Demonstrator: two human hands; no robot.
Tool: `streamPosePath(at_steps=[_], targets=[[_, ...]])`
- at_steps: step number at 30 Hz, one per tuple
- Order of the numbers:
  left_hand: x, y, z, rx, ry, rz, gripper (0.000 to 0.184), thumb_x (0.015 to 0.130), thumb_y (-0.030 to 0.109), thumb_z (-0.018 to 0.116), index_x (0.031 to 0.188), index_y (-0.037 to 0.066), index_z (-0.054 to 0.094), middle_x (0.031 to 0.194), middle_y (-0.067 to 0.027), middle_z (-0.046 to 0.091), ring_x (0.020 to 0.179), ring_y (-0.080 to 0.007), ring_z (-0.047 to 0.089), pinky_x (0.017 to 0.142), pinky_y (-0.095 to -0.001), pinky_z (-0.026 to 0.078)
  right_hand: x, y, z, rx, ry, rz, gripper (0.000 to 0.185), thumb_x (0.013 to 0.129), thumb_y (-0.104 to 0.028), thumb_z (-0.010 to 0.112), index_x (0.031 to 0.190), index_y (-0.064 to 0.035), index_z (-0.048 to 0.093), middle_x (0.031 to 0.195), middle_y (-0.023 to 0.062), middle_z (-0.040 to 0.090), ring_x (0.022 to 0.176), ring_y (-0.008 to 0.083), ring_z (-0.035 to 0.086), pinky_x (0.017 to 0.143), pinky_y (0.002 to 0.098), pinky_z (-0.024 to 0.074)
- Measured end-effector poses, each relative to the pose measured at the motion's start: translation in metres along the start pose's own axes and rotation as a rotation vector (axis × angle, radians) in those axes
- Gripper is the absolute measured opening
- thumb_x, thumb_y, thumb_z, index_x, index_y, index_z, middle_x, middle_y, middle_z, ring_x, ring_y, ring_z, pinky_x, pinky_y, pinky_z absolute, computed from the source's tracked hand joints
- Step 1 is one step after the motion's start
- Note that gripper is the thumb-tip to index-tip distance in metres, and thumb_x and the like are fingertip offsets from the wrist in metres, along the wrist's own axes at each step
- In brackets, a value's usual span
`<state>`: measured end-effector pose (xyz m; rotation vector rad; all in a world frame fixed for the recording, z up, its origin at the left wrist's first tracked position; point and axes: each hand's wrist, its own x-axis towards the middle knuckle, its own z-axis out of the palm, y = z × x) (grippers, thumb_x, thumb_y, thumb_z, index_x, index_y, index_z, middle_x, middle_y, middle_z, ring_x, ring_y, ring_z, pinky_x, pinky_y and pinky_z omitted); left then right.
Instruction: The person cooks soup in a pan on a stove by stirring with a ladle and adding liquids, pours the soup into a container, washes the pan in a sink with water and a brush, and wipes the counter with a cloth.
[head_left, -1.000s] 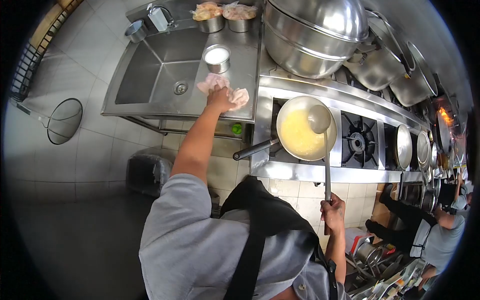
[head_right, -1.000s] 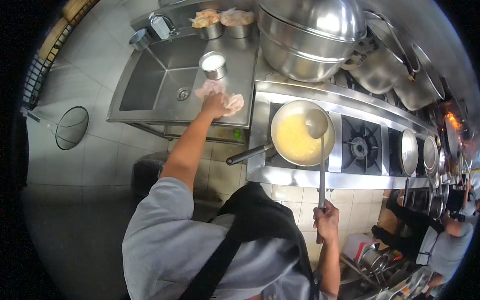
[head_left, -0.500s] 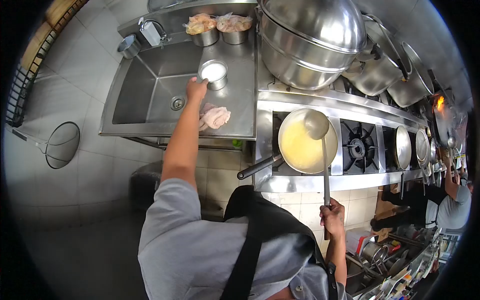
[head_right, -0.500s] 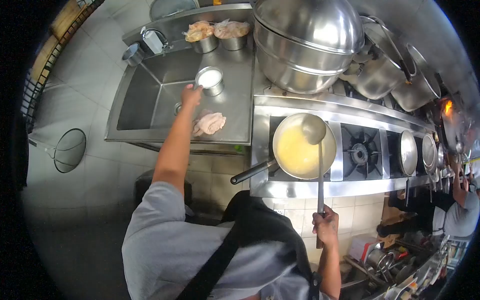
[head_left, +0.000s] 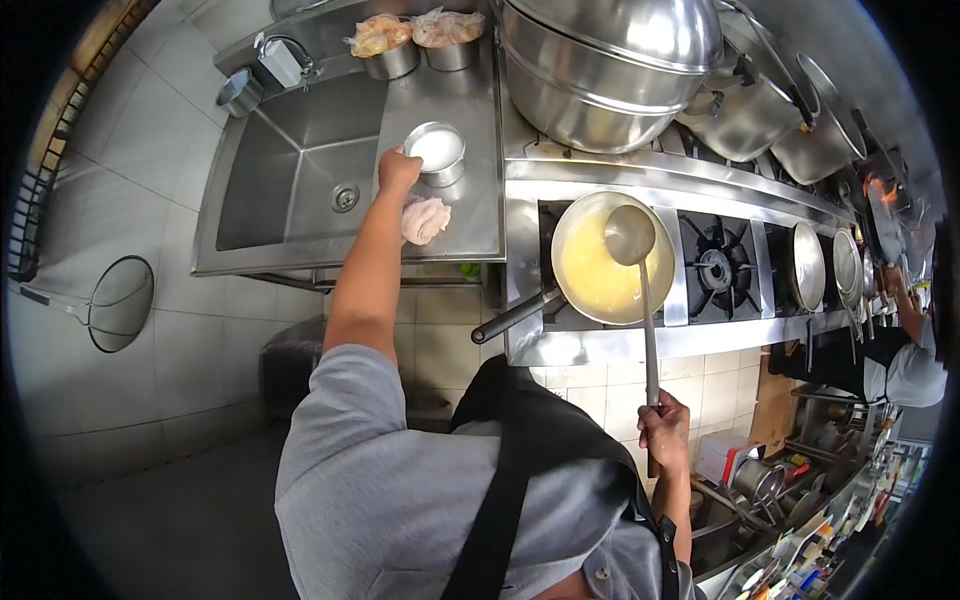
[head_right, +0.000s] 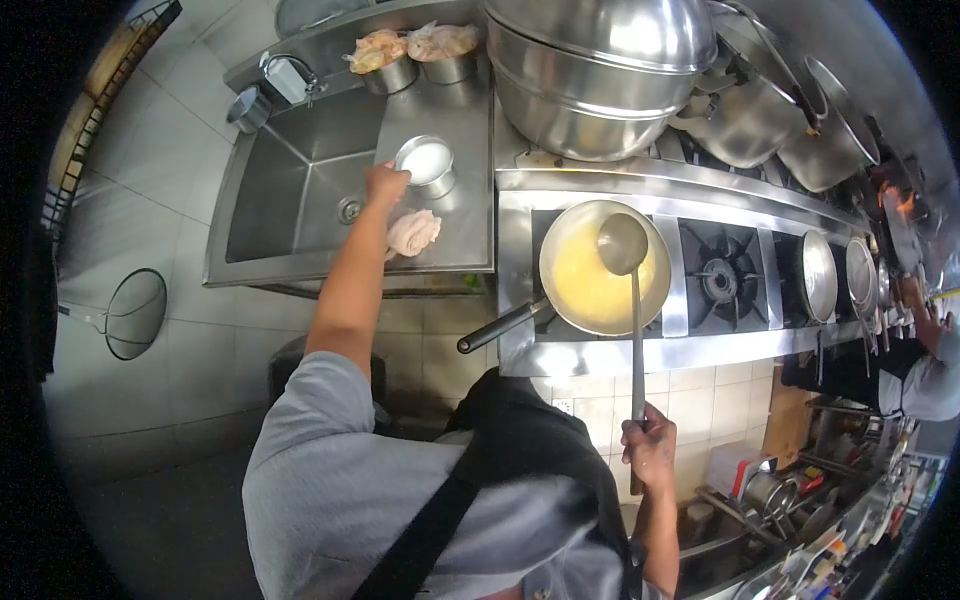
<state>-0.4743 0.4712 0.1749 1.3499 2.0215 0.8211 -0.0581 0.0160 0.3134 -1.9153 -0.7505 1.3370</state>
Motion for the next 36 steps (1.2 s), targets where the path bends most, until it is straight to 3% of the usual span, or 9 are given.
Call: streamPosePath(at_steps=[2, 11, 16, 19, 23, 26, 29, 31, 36], targets=[[-0.032, 0.021, -0.009, -0.006, -0.045, 0.016, 0.05, 0.066, 0.015, 0.061, 0.113, -0.002, 0.062, 0.095, -0.0215, 0.067, 0.09, -0.0327, 0.066, 0.08, -0.0364, 0.05, -0.002, 0.004, -0.002, 0.009, -0.008, -0.003, 0.021, 0.082, -0.002, 0.053, 0.101, 0.0066, 0.059, 0.059, 0.0036, 0.052, 0.039, 0.0077, 0.045, 0.037, 0.0221, 0.0366], [-0.075, 0.039, -0.011, 0.462, 0.144, 0.262, 0.055, 0.072, 0.015, 0.065, 0.126, 0.007, 0.055, 0.131, -0.0222, 0.049, 0.122, -0.0318, 0.047, 0.102, -0.0391, 0.039, -0.016, 0.025, -0.018, 0.05, -0.019, -0.013, 0.02, 0.081, -0.003, 0.052, 0.099, 0.004, 0.06, 0.059, 0.0031, 0.051, 0.039, 0.0084, 0.045, 0.037, 0.0229, 0.0368], [-0.059, 0.058, -0.005, 0.665, -0.254, 0.556, 0.051, 0.073, 0.014, 0.069, 0.122, 0.009, 0.056, 0.133, -0.0179, 0.048, 0.124, -0.0313, 0.045, 0.102, -0.0401, 0.039, -0.015, 0.035, -0.027, 0.005, 0.016, -0.002, 0.031, 0.08, -0.006, 0.052, 0.109, 0.003, 0.059, 0.057, 0.0054, 0.054, 0.044, 0.0098, 0.048, 0.041, 0.0261, 0.0386], [0.007, 0.035, 0.026, 0.748, -0.487, 0.977, 0.063, 0.063, 0.01, 0.076, 0.123, 0.01, 0.057, 0.123, -0.0151, 0.058, 0.113, -0.0315, 0.054, 0.097, -0.0386, 0.044, -0.017, 0.044, -0.033, -0.032, 0.033, -0.018, 0.035, 0.082, -0.008, 0.053, 0.115, 0.0029, 0.057, 0.067, 0.0093, 0.06, 0.049, 0.0155, 0.054, 0.048, 0.0315, 0.0446], [0.003, 0.048, 0.022, 0.88, -0.492, 0.586, 0.072, 0.058, 0.019, 0.078, 0.126, 0.013, 0.056, 0.122, -0.0168, 0.058, 0.112, -0.0314, 0.056, 0.096, -0.0376, 0.046, -0.029, 0.027, -0.044, -0.221, 0.037, -0.102, 0.026, 0.081, -0.013, 0.056, 0.102, 0.0024, 0.058, 0.067, 0.0179, 0.059, 0.061, 0.0295, 0.061, 0.06, 0.0395, 0.0483], [-0.028, 0.073, 0.01, 0.898, -0.517, 0.632, 0.067, 0.063, 0.028, 0.073, 0.124, 0.005, 0.056, 0.121, -0.0208, 0.058, 0.114, -0.0332, 0.055, 0.096, -0.0371, 0.044, -0.019, 0.048, -0.039, -0.327, 0.097, -0.257, 0.027, 0.077, -0.017, 0.058, 0.095, 0.0028, 0.057, 0.075, 0.0247, 0.06, 0.077, 0.043, 0.059, 0.069, 0.0465, 0.0466], [-0.011, 0.071, 0.025, 1.077, -0.641, 0.56, 0.069, 0.062, 0.028, 0.072, 0.123, 0.002, 0.056, 0.119, -0.0212, 0.058, 0.11, -0.0343, 0.057, 0.09, -0.0388, 0.049, -0.018, 0.044, -0.041, -0.333, 0.102, -0.277, 0.025, 0.077, -0.017, 0.057, 0.092, 0.0027, 0.056, 0.076, 0.0256, 0.059, 0.076, 0.0425, 0.059, 0.068, 0.048, 0.0446], [0.013, 0.033, 0.031, 0.954, -0.411, 0.689, 0.071, 0.062, 0.032, 0.071, 0.122, -0.003, 0.055, 0.12, -0.0247, 0.057, 0.112, -0.0355, 0.055, 0.094, -0.0384, 0.047, -0.016, 0.054, -0.041, -0.296, 0.092, -0.331, 0.022, 0.08, -0.018, 0.056, 0.091, 0.0001, 0.051, 0.066, 0.0212, 0.055, 0.063, 0.0375, 0.056, 0.063, 0.0456, 0.0428], [-0.013, 0.053, 0.024, 0.878, -0.411, 0.521, 0.071, 0.063, 0.031, 0.072, 0.121, -0.006, 0.055, 0.12, -0.0264, 0.057, 0.114, -0.0378, 0.054, 0.1, -0.0384, 0.042, -0.016, 0.056, -0.041, -0.324, 0.129, -0.365, 0.021, 0.077, -0.016, 0.055, 0.087, 0.0016, 0.05, 0.066, 0.0232, 0.054, 0.064, 0.0386, 0.056, 0.062, 0.0464, 0.0426]])
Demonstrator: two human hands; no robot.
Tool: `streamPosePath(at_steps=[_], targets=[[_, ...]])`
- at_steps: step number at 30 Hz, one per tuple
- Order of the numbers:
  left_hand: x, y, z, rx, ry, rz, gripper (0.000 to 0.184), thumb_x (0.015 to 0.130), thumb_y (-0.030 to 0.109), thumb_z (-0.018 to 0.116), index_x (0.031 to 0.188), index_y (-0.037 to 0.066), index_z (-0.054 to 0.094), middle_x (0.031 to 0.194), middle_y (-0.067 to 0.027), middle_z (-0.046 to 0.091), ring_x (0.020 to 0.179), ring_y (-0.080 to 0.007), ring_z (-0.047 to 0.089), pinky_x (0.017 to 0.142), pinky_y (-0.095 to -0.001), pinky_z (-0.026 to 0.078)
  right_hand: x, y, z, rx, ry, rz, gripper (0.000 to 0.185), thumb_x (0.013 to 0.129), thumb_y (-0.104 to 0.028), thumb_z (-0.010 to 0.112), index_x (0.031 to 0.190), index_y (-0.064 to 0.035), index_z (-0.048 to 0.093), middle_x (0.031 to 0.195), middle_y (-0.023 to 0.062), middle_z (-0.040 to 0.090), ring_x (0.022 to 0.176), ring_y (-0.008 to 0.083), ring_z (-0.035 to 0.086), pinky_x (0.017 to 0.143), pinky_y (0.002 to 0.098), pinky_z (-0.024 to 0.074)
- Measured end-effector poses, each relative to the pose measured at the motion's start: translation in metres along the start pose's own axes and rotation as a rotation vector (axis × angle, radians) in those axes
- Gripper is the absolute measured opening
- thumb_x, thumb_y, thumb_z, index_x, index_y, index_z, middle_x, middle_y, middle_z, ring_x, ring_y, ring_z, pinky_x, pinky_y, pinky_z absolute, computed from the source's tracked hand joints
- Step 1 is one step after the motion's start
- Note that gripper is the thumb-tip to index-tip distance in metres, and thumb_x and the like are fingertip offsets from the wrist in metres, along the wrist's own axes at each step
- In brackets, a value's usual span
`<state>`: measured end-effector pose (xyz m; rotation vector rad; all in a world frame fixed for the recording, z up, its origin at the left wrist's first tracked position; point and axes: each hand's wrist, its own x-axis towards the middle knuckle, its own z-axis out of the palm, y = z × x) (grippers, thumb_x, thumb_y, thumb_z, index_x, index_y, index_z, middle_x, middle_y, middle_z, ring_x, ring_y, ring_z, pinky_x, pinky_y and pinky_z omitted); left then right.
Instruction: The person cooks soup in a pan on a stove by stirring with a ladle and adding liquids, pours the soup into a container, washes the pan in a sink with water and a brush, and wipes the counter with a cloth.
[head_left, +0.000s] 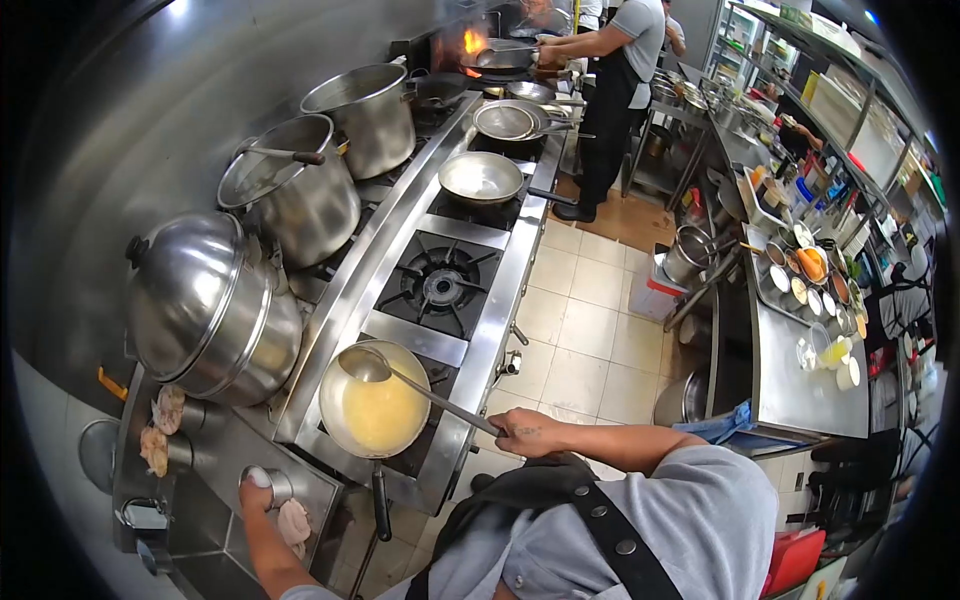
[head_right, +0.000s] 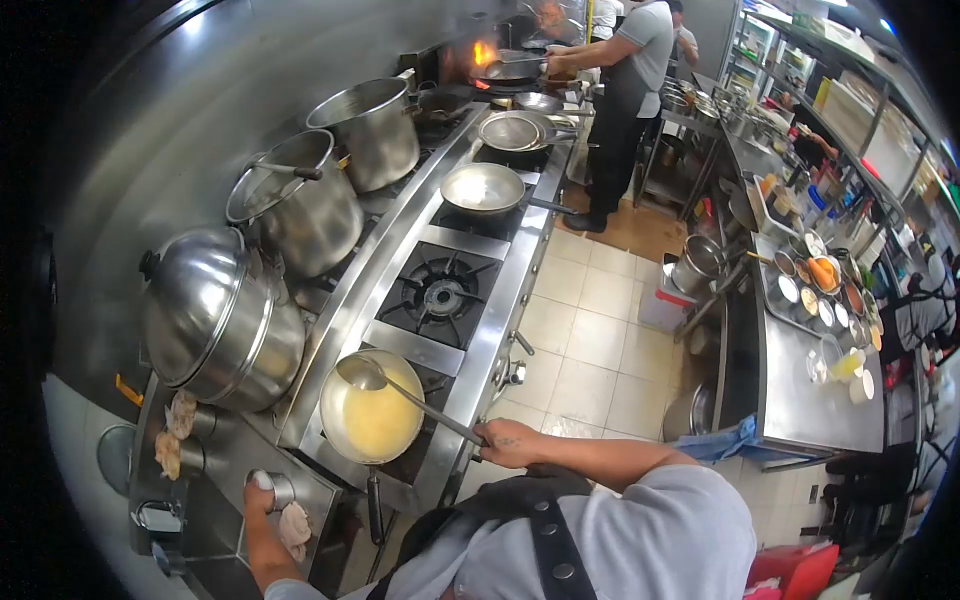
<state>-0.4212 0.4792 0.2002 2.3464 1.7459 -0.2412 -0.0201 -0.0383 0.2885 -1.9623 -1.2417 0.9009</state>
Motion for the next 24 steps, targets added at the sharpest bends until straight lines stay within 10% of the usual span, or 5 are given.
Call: streamPosePath(at_steps=[17, 24], targets=[[0.002, -0.01, 0.033, -0.181, 0.292, -0.062, 0.049, 0.062, 0.019, 0.075, 0.101, -0.008, 0.063, 0.105, -0.0269, 0.062, 0.1, -0.0391, 0.06, 0.09, -0.0409, 0.048, 0.007, -0.008, 0.007, 0.028, -0.099, 0.112, 0.034, 0.077, -0.018, 0.057, 0.104, 0.0035, 0.058, 0.076, 0.0237, 0.061, 0.075, 0.0372, 0.061, 0.069, 0.0428, 0.0469], [0.012, -0.019, 0.048, -0.18, 0.349, -0.097, 0.037, 0.062, 0.017, 0.076, 0.089, -0.006, 0.065, 0.092, -0.0247, 0.066, 0.089, -0.0402, 0.064, 0.079, -0.0434, 0.051, 0.0, -0.005, 0.007, 0.112, -0.035, 0.136, 0.02, 0.081, -0.017, 0.056, 0.089, 0.0013, 0.054, 0.06, 0.0153, 0.054, 0.053, 0.0239, 0.055, 0.056, 0.0388, 0.0439]])
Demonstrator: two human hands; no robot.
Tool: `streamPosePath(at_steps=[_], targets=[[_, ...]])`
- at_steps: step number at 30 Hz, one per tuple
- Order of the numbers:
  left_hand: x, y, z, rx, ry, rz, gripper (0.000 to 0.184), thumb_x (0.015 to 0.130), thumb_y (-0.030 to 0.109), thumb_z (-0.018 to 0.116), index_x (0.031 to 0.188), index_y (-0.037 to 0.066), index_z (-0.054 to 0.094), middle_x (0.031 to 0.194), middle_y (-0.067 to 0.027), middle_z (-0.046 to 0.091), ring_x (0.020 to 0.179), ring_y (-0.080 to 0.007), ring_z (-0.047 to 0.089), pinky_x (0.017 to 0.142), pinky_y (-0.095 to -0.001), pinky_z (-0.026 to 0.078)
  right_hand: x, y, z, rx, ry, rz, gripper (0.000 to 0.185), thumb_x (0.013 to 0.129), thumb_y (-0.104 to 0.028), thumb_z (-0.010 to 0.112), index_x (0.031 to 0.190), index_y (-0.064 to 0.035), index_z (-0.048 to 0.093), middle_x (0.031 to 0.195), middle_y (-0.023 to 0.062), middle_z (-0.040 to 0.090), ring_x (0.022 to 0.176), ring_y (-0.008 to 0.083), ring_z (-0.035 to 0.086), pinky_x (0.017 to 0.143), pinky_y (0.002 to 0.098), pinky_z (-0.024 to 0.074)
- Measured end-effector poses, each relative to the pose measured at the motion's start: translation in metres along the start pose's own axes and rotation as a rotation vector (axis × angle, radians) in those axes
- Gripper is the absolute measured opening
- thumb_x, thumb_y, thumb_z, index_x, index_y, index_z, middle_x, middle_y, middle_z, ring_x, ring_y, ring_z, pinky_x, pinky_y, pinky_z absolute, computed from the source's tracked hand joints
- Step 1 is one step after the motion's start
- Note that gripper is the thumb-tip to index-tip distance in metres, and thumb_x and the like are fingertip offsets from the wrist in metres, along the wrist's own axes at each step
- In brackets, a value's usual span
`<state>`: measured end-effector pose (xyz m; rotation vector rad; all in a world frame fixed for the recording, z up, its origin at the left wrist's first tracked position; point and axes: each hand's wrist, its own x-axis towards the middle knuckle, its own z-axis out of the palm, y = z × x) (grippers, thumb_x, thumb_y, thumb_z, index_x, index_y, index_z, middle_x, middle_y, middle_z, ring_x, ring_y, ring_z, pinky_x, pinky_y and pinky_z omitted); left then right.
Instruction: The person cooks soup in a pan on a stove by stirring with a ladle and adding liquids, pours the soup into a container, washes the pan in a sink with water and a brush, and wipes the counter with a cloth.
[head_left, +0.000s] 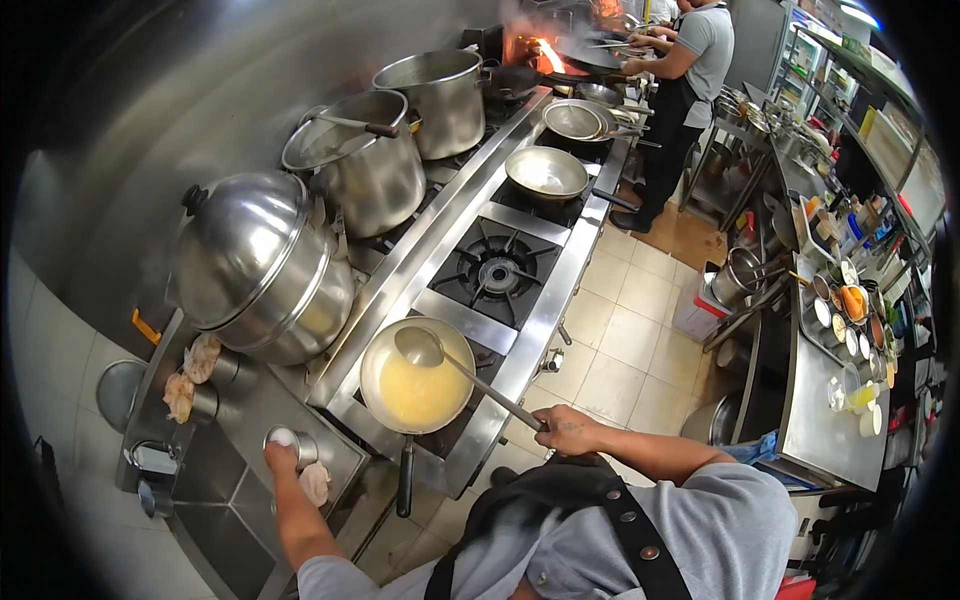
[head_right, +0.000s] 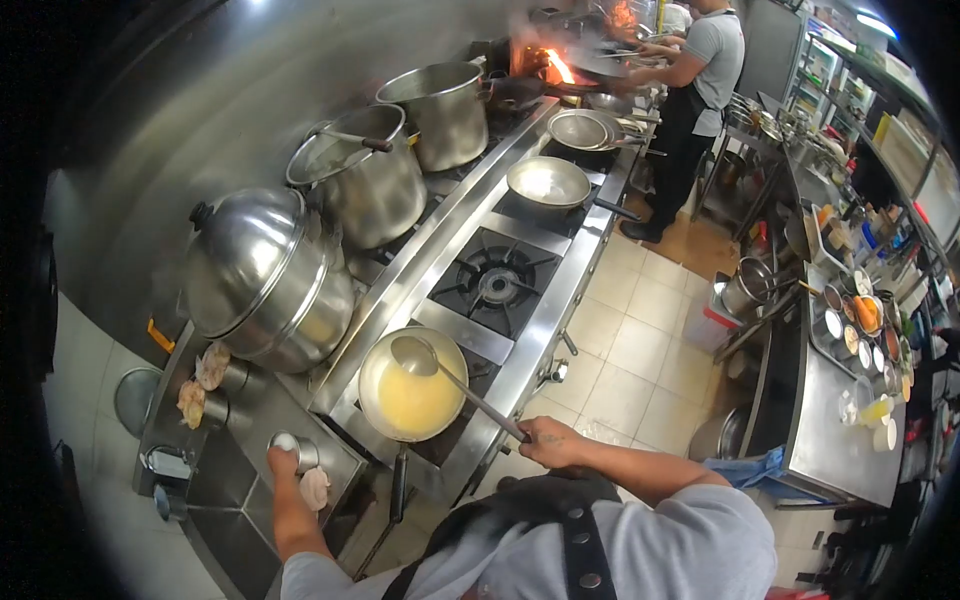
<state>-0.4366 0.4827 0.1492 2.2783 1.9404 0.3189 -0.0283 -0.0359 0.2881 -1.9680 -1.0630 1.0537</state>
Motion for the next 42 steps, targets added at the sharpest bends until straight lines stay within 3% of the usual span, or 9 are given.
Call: streamPosePath(at_steps=[5, 12, 15, 20, 25, 28, 37, 40, 42], targets=[[-0.015, 0.018, -0.022, -0.037, 0.115, 0.115, 0.023, 0.062, 0.012, 0.075, 0.074, -0.005, 0.066, 0.079, -0.0242, 0.066, 0.076, -0.0395, 0.065, 0.074, -0.043, 0.051, 0.0, 0.003, -0.002, 0.04, 0.011, 0.011, 0.017, 0.082, -0.015, 0.056, 0.087, 0.001, 0.054, 0.056, 0.0109, 0.052, 0.048, 0.0189, 0.054, 0.051, 0.0367, 0.0437], [0.009, -0.005, -0.015, -0.018, -0.109, 0.155, 0.043, 0.061, 0.015, 0.075, 0.099, -0.001, 0.066, 0.1, -0.0234, 0.065, 0.094, -0.0365, 0.063, 0.087, -0.0383, 0.049, -0.003, -0.006, -0.013, 0.006, 0.028, -0.014, 0.017, 0.081, -0.015, 0.056, 0.087, 0.0014, 0.054, 0.053, 0.0124, 0.052, 0.047, 0.0214, 0.055, 0.053, 0.0377, 0.0451], [-0.006, 0.015, -0.048, 0.098, -0.264, 0.296, 0.058, 0.059, 0.017, 0.076, 0.113, 0.001, 0.062, 0.111, -0.0228, 0.06, 0.103, -0.0358, 0.059, 0.094, -0.0366, 0.046, -0.002, -0.017, -0.02, -0.049, -0.043, 0.097, 0.034, 0.077, -0.02, 0.058, 0.101, 0.0042, 0.059, 0.076, 0.0258, 0.06, 0.075, 0.0387, 0.061, 0.07, 0.0425, 0.0474], [0.005, 0.008, -0.031, 0.073, -0.283, 0.201, 0.065, 0.059, 0.016, 0.076, 0.119, 0.002, 0.059, 0.127, -0.0237, 0.05, 0.116, -0.0341, 0.051, 0.098, -0.0359, 0.044, 0.004, -0.008, -0.01, -0.019, -0.038, 0.075, 0.033, 0.077, -0.019, 0.058, 0.1, 0.0042, 0.058, 0.075, 0.0265, 0.059, 0.072, 0.0392, 0.06, 0.069, 0.0428, 0.0465], [-0.011, 0.033, -0.043, -0.027, -0.211, 0.127, 0.058, 0.061, 0.008, 0.074, 0.117, 0.001, 0.059, 0.117, -0.0208, 0.058, 0.108, -0.0335, 0.057, 0.096, -0.0364, 0.045, 0.006, -0.013, -0.005, 0.032, -0.029, 0.105, 0.031, 0.077, -0.018, 0.057, 0.099, 0.0044, 0.058, 0.072, 0.0257, 0.058, 0.068, 0.0385, 0.059, 0.067, 0.0426, 0.0463], [-0.007, 0.028, -0.037, -0.099, -0.196, 0.131, 0.057, 0.062, 0.005, 0.073, 0.117, 0.001, 0.059, 0.112, -0.0195, 0.061, 0.105, -0.0329, 0.059, 0.095, -0.0362, 0.046, 0.009, -0.002, 0.001, 0.026, 0.005, 0.02, 0.03, 0.079, -0.017, 0.057, 0.104, 0.0003, 0.059, 0.054, 0.0102, 0.052, 0.048, 0.0175, 0.053, 0.052, 0.034, 0.0447], [-0.002, 0.021, -0.01, -0.098, -0.032, 0.063, 0.042, 0.065, 0.007, 0.07, 0.105, -0.002, 0.062, 0.103, -0.0216, 0.065, 0.097, -0.0358, 0.062, 0.086, -0.0389, 0.049, -0.004, -0.001, -0.003, -0.045, -0.035, 0.056, 0.03, 0.079, -0.018, 0.058, 0.103, -0.0005, 0.059, 0.054, 0.0118, 0.054, 0.049, 0.0191, 0.055, 0.053, 0.035, 0.0446], [-0.007, 0.016, -0.009, -0.124, 0.083, 0.072, 0.031, 0.067, 0.006, 0.065, 0.096, -0.004, 0.065, 0.094, -0.0241, 0.066, 0.091, -0.0388, 0.063, 0.081, -0.0402, 0.05, -0.017, -0.023, -0.015, -0.005, -0.039, 0.128, 0.025, 0.077, -0.018, 0.058, 0.09, 0.0029, 0.056, 0.068, 0.0231, 0.058, 0.067, 0.0373, 0.059, 0.065, 0.0427, 0.0457], [-0.004, 0.012, -0.008, -0.131, 0.097, 0.067, 0.03, 0.066, 0.004, 0.066, 0.095, -0.005, 0.065, 0.092, -0.024, 0.066, 0.089, -0.0388, 0.064, 0.08, -0.0399, 0.05, -0.02, -0.017, -0.017, 0.046, -0.041, 0.109, 0.025, 0.078, -0.015, 0.058, 0.094, 0.0034, 0.058, 0.06, 0.0176, 0.055, 0.056, 0.029, 0.058, 0.059, 0.0398, 0.0462]])
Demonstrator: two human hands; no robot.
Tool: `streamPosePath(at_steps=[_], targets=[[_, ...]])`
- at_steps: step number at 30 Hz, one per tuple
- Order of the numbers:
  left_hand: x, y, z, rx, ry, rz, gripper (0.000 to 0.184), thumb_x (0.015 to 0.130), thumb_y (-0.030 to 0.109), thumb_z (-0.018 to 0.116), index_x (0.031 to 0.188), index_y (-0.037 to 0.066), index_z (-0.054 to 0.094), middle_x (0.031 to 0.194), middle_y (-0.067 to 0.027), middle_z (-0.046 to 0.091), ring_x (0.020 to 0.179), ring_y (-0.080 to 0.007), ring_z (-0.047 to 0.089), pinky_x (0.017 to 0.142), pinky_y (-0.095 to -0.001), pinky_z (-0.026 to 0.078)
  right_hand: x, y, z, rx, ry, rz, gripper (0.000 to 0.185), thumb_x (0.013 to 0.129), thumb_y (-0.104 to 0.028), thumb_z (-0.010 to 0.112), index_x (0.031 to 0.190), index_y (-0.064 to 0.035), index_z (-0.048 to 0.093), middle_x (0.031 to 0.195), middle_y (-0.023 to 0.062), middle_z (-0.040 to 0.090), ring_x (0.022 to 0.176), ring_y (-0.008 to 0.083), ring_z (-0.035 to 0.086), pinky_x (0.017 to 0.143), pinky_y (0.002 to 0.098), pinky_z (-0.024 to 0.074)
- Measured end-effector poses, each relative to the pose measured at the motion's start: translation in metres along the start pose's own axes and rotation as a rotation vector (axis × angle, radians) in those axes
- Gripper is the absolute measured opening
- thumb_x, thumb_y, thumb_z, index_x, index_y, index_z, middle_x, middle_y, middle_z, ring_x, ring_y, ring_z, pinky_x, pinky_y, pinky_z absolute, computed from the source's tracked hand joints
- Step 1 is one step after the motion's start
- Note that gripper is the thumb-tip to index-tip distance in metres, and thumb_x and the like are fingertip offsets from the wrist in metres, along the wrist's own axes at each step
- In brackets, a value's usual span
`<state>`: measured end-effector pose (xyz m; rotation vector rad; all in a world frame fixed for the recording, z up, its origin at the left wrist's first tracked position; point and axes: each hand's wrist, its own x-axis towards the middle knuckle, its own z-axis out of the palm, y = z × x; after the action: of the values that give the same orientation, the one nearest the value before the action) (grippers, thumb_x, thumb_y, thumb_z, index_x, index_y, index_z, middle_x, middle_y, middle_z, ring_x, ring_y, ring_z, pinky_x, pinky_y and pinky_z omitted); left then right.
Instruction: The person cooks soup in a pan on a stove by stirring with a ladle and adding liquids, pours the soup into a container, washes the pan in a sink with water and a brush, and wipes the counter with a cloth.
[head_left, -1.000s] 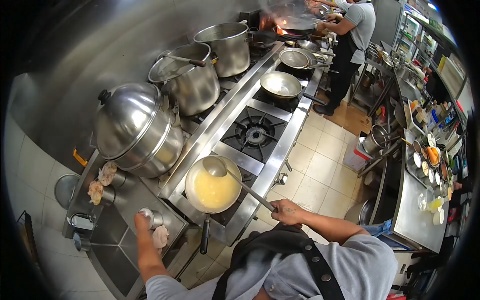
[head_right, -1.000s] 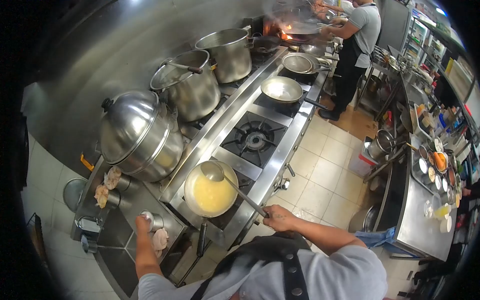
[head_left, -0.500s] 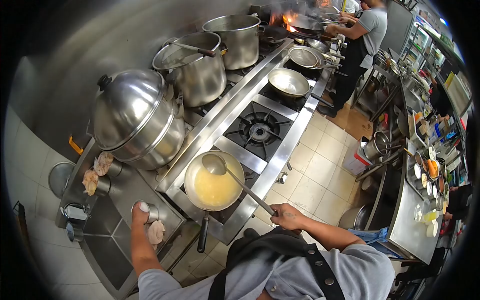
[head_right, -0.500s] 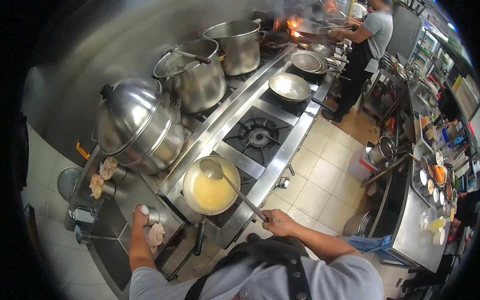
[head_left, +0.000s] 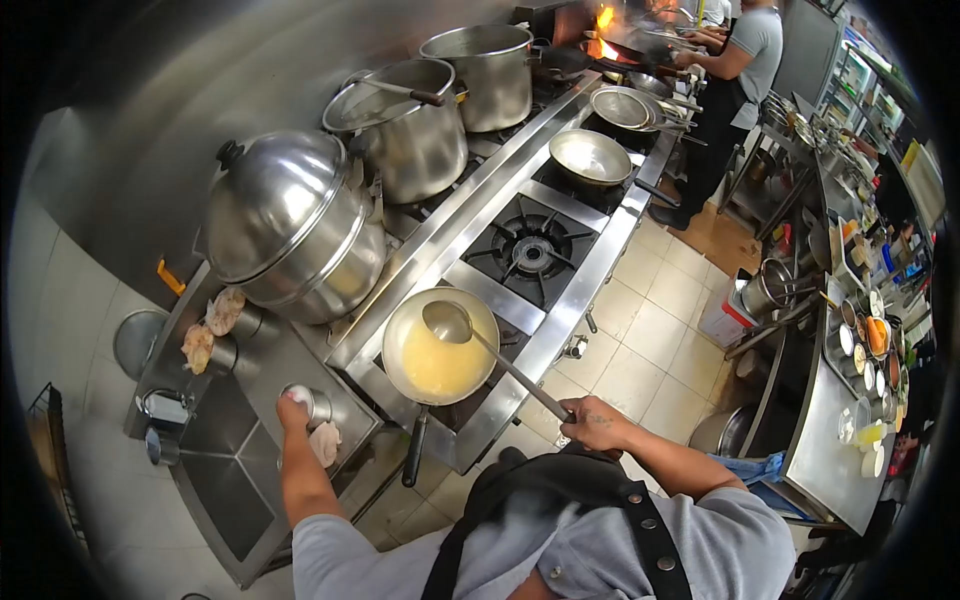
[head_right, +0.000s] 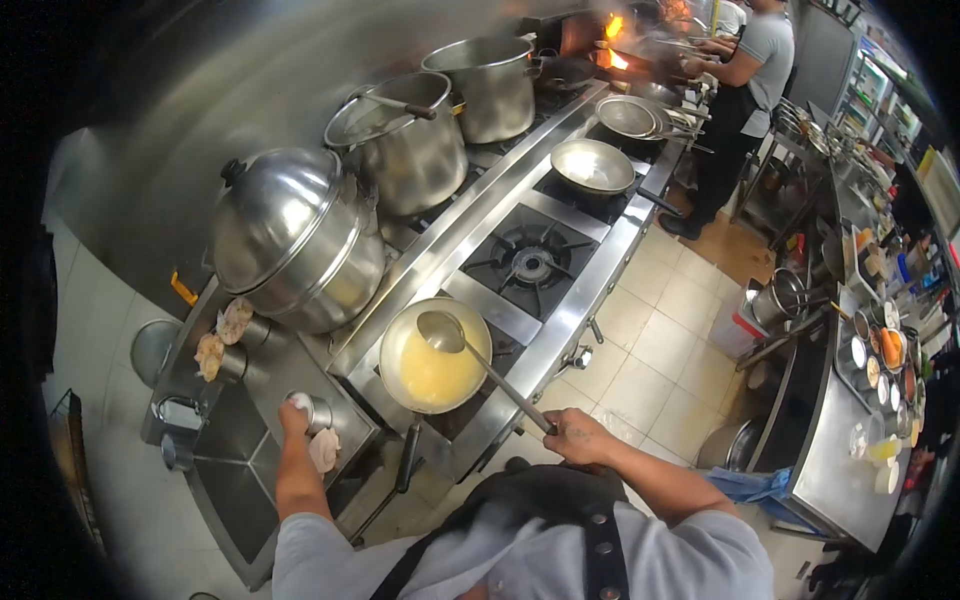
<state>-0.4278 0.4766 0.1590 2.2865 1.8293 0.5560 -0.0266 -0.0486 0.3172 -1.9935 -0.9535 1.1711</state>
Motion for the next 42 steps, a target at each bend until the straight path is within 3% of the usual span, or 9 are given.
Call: streamPosePath(at_steps=[4, 8, 14, 18, 19, 22, 33, 39, 42], targets=[[0.0, -0.01, -0.01, -0.259, -0.137, 0.015, 0.039, 0.062, 0.005, 0.071, 0.1, -0.005, 0.064, 0.092, -0.0204, 0.067, 0.088, -0.0352, 0.065, 0.078, -0.0357, 0.051, 0.0, 0.006, -0.002, 0.13, -0.015, 0.015, 0.025, 0.078, -0.012, 0.056, 0.097, 0.004, 0.058, 0.054, 0.0107, 0.052, 0.044, 0.0175, 0.054, 0.05, 0.0345, 0.0446], [0.0, -0.005, -0.021, 0.132, -0.263, 0.259, 0.057, 0.062, 0.008, 0.072, 0.117, 0.0, 0.061, 0.111, -0.0205, 0.061, 0.104, -0.0336, 0.06, 0.091, -0.0362, 0.047, 0.003, 0.013, 0.0, 0.113, 0.002, 0.014, 0.025, 0.077, -0.011, 0.056, 0.097, 0.0037, 0.058, 0.055, 0.0099, 0.054, 0.044, 0.0164, 0.053, 0.05, 0.0329, 0.0444], [-0.002, 0.024, -0.031, 0.178, -0.316, 0.088, 0.058, 0.064, 0.016, 0.071, 0.12, 0.005, 0.06, 0.121, -0.0213, 0.056, 0.115, -0.036, 0.053, 0.101, -0.0358, 0.042, 0.003, -0.004, -0.002, 0.131, -0.04, 0.049, 0.024, 0.078, -0.011, 0.055, 0.097, 0.0032, 0.058, 0.056, 0.0069, 0.054, 0.043, 0.0149, 0.052, 0.047, 0.0307, 0.0435], [0.009, 0.005, -0.018, 0.215, -0.365, 0.055, 0.064, 0.07, 0.025, 0.068, 0.125, -0.004, 0.052, 0.129, -0.024, 0.05, 0.121, -0.034, 0.049, 0.102, -0.0355, 0.038, 0.004, -0.006, 0.001, 0.148, -0.06, 0.08, 0.023, 0.078, -0.011, 0.054, 0.097, 0.003, 0.058, 0.058, 0.0066, 0.056, 0.044, 0.014, 0.052, 0.047, 0.0298, 0.043], [0.001, 0.027, -0.032, 0.015, -0.347, -0.093, 0.074, 0.06, 0.029, 0.08, 0.119, -0.008, 0.054, 0.125, -0.0239, 0.054, 0.114, -0.0316, 0.055, 0.098, -0.034, 0.043, 0.007, -0.003, 0.002, 0.145, -0.074, 0.08, 0.024, 0.078, -0.01, 0.054, 0.097, 0.0029, 0.058, 0.059, 0.0067, 0.056, 0.044, 0.0139, 0.052, 0.047, 0.0296, 0.043], [0.018, -0.01, 0.0, -0.024, -0.342, -0.079, 0.073, 0.06, 0.029, 0.079, 0.119, -0.008, 0.055, 0.122, -0.0233, 0.056, 0.114, -0.0312, 0.055, 0.098, -0.0347, 0.043, 0.005, -0.002, 0.001, 0.128, -0.069, 0.075, 0.023, 0.079, -0.01, 0.054, 0.097, 0.0029, 0.058, 0.06, 0.007, 0.056, 0.046, 0.0137, 0.053, 0.048, 0.0298, 0.0435], [0.001, 0.008, 0.003, 0.001, 0.004, -0.013, 0.029, 0.065, 0.004, 0.066, 0.093, -0.003, 0.068, 0.093, -0.0233, 0.065, 0.086, -0.036, 0.064, 0.08, -0.0394, 0.05, -0.001, 0.004, 0.009, 0.094, -0.025, 0.049, 0.02, 0.078, -0.012, 0.055, 0.092, 0.0024, 0.058, 0.055, 0.0083, 0.054, 0.045, 0.0151, 0.053, 0.049, 0.032, 0.0434], [0.019, -0.018, 0.006, -0.121, -0.089, -0.022, 0.031, 0.064, 0.004, 0.07, 0.093, -0.003, 0.065, 0.086, -0.0212, 0.067, 0.078, -0.0328, 0.067, 0.072, -0.035, 0.051, -0.003, -0.001, 0.008, 0.106, -0.006, 0.06, 0.022, 0.078, -0.012, 0.055, 0.094, 0.0027, 0.059, 0.055, 0.0086, 0.054, 0.045, 0.0147, 0.053, 0.049, 0.0318, 0.0439], [-0.002, 0.024, -0.037, -0.095, -0.174, -0.01, 0.039, 0.058, 0.008, 0.072, 0.095, -0.002, 0.068, 0.085, -0.0203, 0.067, 0.081, -0.032, 0.067, 0.074, -0.0365, 0.051, -0.003, -0.001, 0.009, 0.155, 0.018, 0.069, 0.028, 0.078, -0.012, 0.056, 0.101, 0.003, 0.06, 0.056, 0.0092, 0.054, 0.044, 0.016, 0.053, 0.05, 0.0318, 0.0446]])
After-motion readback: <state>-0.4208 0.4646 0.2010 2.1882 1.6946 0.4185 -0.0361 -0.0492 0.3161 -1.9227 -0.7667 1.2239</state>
